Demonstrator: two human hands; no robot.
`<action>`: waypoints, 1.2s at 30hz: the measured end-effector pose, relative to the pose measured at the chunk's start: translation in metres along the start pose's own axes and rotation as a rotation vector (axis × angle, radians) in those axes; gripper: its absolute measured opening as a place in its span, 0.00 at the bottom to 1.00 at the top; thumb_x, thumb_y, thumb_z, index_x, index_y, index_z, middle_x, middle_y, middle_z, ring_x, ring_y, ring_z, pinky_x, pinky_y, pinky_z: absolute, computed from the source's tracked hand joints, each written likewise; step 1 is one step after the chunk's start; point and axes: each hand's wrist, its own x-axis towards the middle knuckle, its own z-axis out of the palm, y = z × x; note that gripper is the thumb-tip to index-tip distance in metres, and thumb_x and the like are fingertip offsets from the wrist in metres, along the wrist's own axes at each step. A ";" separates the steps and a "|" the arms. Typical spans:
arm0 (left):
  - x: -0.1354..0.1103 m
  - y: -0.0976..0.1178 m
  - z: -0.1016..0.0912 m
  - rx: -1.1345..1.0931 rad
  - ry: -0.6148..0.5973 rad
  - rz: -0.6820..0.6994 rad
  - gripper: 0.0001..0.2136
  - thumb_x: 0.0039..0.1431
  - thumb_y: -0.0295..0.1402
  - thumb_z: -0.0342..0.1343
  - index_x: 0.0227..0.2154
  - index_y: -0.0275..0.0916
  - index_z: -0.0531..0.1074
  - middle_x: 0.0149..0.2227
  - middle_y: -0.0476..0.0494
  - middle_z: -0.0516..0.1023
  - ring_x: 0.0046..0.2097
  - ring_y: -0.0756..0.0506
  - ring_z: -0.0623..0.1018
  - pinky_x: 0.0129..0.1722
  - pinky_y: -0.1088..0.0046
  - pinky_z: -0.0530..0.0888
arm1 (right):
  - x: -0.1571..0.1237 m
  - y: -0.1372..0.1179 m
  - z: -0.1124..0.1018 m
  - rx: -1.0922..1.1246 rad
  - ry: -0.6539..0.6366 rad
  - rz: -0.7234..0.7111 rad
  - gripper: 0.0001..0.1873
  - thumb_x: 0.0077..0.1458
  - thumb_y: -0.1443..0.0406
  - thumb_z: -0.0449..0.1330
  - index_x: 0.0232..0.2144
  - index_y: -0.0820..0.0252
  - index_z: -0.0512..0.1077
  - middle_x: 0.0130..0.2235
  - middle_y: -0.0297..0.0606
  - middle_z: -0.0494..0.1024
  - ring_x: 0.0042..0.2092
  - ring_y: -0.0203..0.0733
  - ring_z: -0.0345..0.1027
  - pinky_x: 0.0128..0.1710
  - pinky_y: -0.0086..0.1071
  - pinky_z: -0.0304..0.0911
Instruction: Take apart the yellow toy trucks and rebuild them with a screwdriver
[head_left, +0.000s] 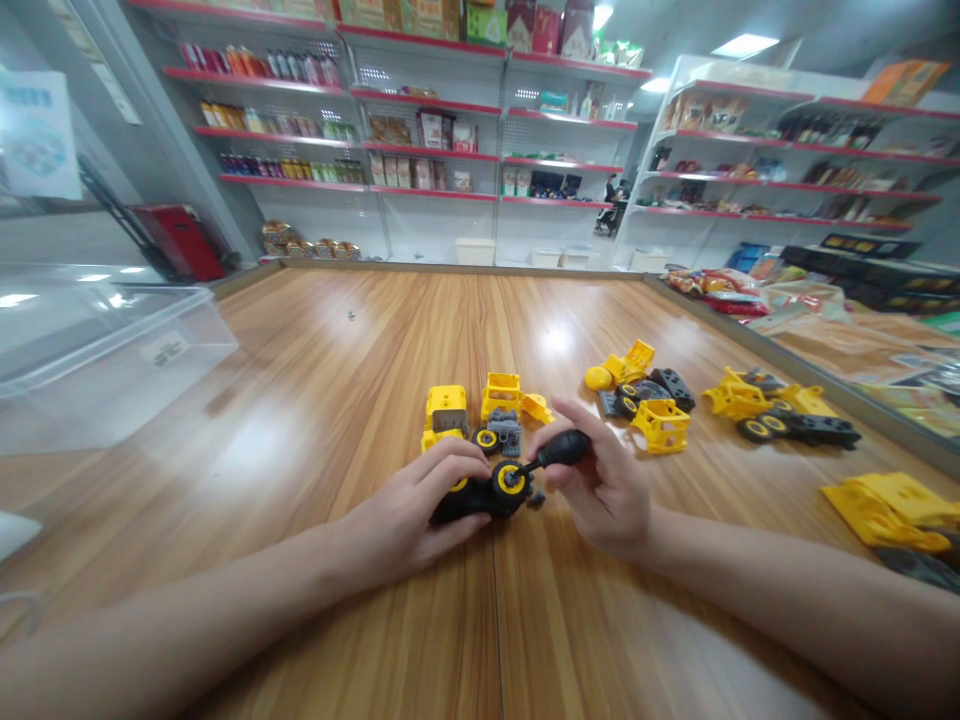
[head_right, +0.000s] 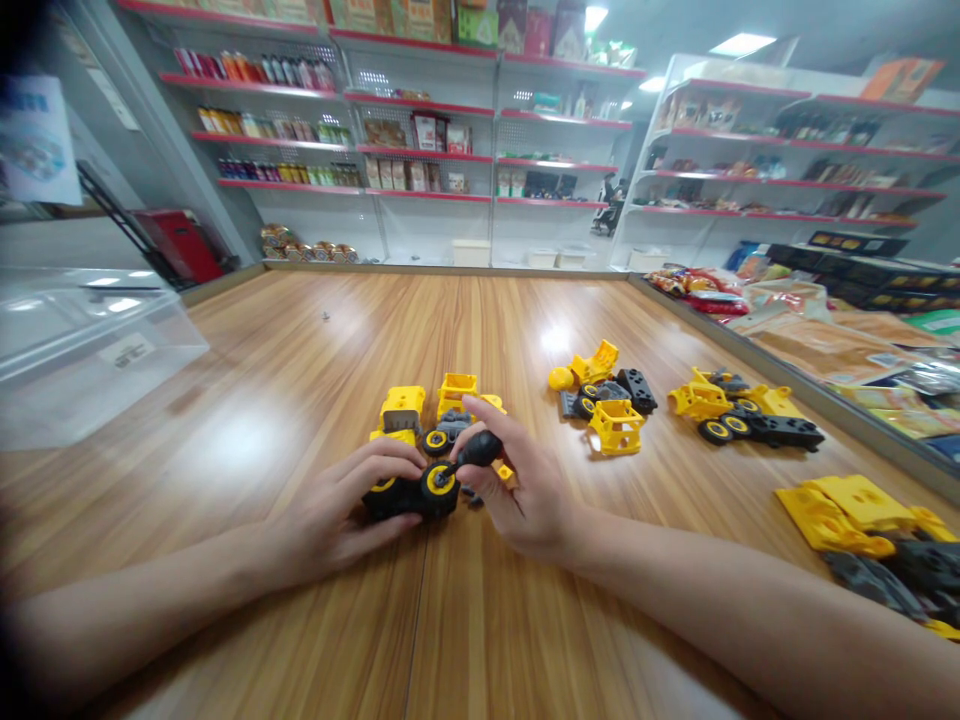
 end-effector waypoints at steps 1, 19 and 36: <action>0.000 0.000 0.000 0.004 0.000 -0.001 0.18 0.59 0.26 0.59 0.51 0.38 0.64 0.48 0.37 0.72 0.53 0.43 0.73 0.52 0.63 0.75 | 0.000 0.000 0.000 -0.010 -0.011 -0.008 0.29 0.63 0.65 0.58 0.64 0.53 0.56 0.42 0.39 0.75 0.41 0.40 0.71 0.43 0.36 0.70; 0.000 -0.001 0.000 -0.015 -0.004 0.104 0.18 0.59 0.23 0.57 0.51 0.37 0.63 0.48 0.36 0.72 0.52 0.44 0.75 0.49 0.65 0.78 | 0.000 -0.001 0.003 0.008 -0.103 -0.066 0.26 0.63 0.68 0.57 0.61 0.49 0.59 0.41 0.38 0.75 0.40 0.39 0.72 0.38 0.34 0.73; -0.004 0.000 0.003 0.001 0.090 0.138 0.24 0.58 0.23 0.59 0.56 0.38 0.61 0.48 0.36 0.73 0.52 0.43 0.75 0.50 0.63 0.78 | -0.002 -0.001 0.006 0.050 -0.031 -0.008 0.24 0.61 0.71 0.58 0.58 0.51 0.62 0.42 0.38 0.75 0.42 0.39 0.72 0.39 0.32 0.73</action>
